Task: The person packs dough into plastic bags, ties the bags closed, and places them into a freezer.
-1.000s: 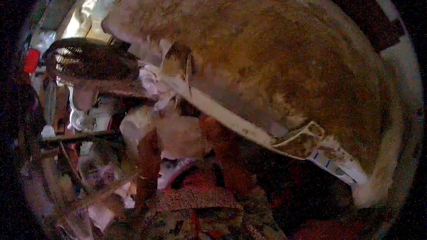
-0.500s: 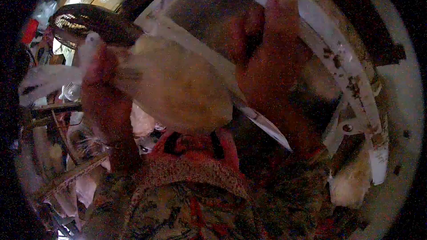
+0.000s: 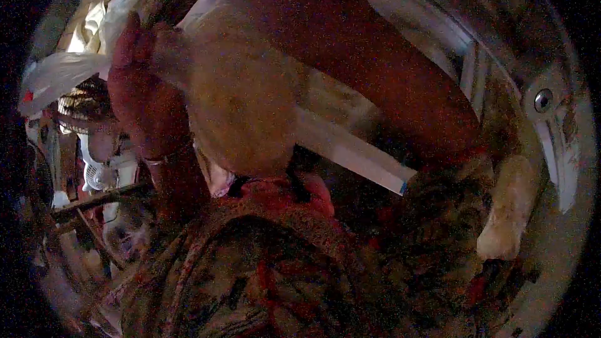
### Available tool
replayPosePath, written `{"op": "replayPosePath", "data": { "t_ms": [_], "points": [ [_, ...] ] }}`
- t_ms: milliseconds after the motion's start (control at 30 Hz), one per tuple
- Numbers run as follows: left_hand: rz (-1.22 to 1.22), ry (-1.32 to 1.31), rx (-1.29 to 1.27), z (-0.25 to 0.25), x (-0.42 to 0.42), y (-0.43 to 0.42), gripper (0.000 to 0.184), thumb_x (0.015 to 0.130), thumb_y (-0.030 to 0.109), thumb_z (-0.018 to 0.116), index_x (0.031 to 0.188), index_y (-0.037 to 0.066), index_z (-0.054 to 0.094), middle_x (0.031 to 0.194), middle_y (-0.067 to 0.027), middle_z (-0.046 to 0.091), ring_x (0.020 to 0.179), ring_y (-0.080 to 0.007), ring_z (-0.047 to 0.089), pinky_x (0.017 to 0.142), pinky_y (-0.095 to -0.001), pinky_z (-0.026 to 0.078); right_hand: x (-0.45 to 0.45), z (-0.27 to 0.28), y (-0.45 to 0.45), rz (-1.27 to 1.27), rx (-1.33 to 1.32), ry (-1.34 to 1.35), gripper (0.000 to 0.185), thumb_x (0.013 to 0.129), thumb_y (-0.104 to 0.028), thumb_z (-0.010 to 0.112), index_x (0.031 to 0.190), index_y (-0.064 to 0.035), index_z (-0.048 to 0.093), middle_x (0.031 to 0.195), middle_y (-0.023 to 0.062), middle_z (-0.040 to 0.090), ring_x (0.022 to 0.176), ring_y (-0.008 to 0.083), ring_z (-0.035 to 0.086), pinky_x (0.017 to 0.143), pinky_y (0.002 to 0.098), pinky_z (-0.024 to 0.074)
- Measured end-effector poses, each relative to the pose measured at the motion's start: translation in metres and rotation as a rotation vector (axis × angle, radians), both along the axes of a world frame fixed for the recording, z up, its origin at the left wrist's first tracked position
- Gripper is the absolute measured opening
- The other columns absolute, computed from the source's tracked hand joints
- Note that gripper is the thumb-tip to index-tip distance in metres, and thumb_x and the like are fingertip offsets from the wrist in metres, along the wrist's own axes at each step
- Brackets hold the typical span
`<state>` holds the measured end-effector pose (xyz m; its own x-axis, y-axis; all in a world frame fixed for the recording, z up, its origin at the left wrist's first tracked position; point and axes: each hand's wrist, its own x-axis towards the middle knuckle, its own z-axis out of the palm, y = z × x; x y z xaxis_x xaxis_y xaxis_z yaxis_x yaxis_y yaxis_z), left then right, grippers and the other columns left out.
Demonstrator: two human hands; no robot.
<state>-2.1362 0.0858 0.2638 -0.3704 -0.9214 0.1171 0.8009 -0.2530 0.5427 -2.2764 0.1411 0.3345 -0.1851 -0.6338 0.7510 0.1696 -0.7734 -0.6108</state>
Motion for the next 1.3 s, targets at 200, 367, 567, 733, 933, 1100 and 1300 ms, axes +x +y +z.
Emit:
{"op": "replayPosePath", "data": {
  "t_ms": [200,367,567,733,933,1100,1300],
  "points": [
    [0.496,-0.492,-0.567,0.003,-0.049,0.003,0.024,0.081,0.011,0.039,0.098,-0.003,0.048,0.094,-0.0143,0.055,0.083,-0.0207,0.054,0.070,-0.0314,0.045,-0.021,0.006,0.002,-0.080,0.064,-0.038,0.040,0.078,-0.048,0.045,0.066,-0.0103,0.046,0.043,0.0060,0.036,0.033,0.0133,0.030,0.035,0.0294,0.0256],
    [0.182,-0.137,-0.097,-0.010,-0.086,-0.027,0.014,0.079,0.018,0.049,0.075,0.005,0.050,0.066,-0.0041,0.048,0.063,-0.0138,0.046,0.058,-0.0277,0.039,-0.035,0.006,0.001,-0.128,0.103,-0.045,0.040,0.078,-0.048,0.044,0.066,-0.0102,0.046,0.043,0.0058,0.036,0.033,0.0132,0.029,0.036,0.0291,0.0255],
    [0.092,-0.093,0.100,-0.065,-0.126,-0.051,0.010,0.076,0.015,0.050,0.071,0.007,0.050,0.063,-0.0019,0.048,0.061,-0.0133,0.046,0.056,-0.0270,0.039,-0.047,0.011,-0.004,-0.195,0.141,-0.073,0.041,0.078,-0.048,0.043,0.065,-0.0101,0.045,0.043,0.0056,0.036,0.033,0.0132,0.029,0.036,0.0288,0.0254],
    [0.055,-0.210,0.245,-0.150,-0.149,-0.069,0.003,0.074,0.009,0.049,0.072,0.007,0.050,0.069,-0.0025,0.050,0.065,-0.0148,0.048,0.058,-0.0273,0.040,-0.058,0.006,-0.006,-0.267,0.194,-0.105,0.041,0.079,-0.048,0.042,0.065,-0.0099,0.045,0.043,0.0054,0.036,0.034,0.0131,0.029,0.036,0.0285,0.0253],
    [-0.062,-0.375,0.367,-0.248,-0.143,-0.061,0.005,0.072,0.004,0.048,0.074,0.008,0.050,0.074,-0.0029,0.051,0.068,-0.0160,0.049,0.059,-0.0275,0.041,-0.071,0.004,-0.005,-0.330,0.215,-0.131,0.041,0.079,-0.048,0.041,0.064,-0.0098,0.045,0.043,0.0053,0.036,0.034,0.0130,0.029,0.037,0.0282,0.0252],
    [-0.134,-0.524,0.280,-0.297,-0.114,-0.067,0.007,0.071,0.009,0.052,0.078,0.006,0.050,0.073,-0.0024,0.050,0.066,-0.0144,0.048,0.057,-0.0269,0.040,-0.073,-0.002,-0.002,-0.365,0.225,-0.131,0.042,0.079,-0.048,0.041,0.064,-0.0097,0.044,0.043,0.0051,0.036,0.034,0.0130,0.029,0.037,0.0280,0.0251],
    [-0.139,-0.687,0.193,-0.343,-0.096,-0.082,0.017,0.071,0.016,0.057,0.082,0.005,0.050,0.072,-0.0017,0.048,0.064,-0.0124,0.046,0.054,-0.0262,0.038,-0.072,-0.005,-0.001,-0.385,0.237,-0.139,0.042,0.080,-0.048,0.040,0.063,-0.0096,0.044,0.043,0.0049,0.036,0.035,0.0129,0.029,0.037,0.0277,0.0249]
  ]
}}
